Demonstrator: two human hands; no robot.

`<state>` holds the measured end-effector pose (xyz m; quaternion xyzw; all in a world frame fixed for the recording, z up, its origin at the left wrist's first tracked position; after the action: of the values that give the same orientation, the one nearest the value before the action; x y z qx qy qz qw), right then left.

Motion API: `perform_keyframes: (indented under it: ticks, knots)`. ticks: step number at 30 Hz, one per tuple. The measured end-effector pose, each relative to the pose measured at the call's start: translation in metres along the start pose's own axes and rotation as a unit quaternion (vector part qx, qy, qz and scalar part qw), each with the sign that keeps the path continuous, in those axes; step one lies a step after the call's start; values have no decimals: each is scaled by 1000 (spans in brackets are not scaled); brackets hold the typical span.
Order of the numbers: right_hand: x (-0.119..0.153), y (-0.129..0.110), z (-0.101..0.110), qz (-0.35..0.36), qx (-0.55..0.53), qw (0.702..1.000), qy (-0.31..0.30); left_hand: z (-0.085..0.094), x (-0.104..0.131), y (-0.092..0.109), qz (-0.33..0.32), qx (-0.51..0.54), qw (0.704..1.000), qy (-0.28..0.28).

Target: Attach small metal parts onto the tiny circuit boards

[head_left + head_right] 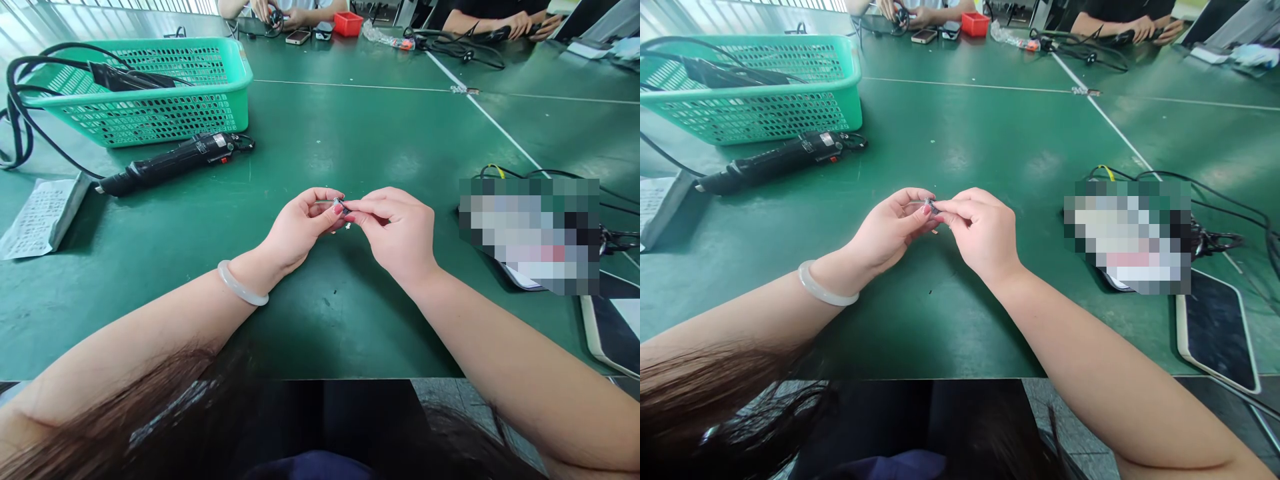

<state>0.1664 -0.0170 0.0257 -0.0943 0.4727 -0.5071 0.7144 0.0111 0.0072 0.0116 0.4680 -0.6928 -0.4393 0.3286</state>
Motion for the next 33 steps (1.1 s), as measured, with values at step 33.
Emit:
perform_keyframes:
  ticks: [33]
  knots:
    - [-19, 48, -4, -40, 99, 966, -234, -3, 1, 2, 0, -35, 999, -12]
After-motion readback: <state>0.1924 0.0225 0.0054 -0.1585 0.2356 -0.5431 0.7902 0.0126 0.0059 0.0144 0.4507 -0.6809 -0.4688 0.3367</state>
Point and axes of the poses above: each hand's wrist, its own x-axis away from the middle knuckle, its own z-axis out of the back of the hand, y = z × x, the point moved 2 cm from there along -x, towards the middle knuckle, and after that the axes turned 1 degree about -y, right-handed, at the moved point
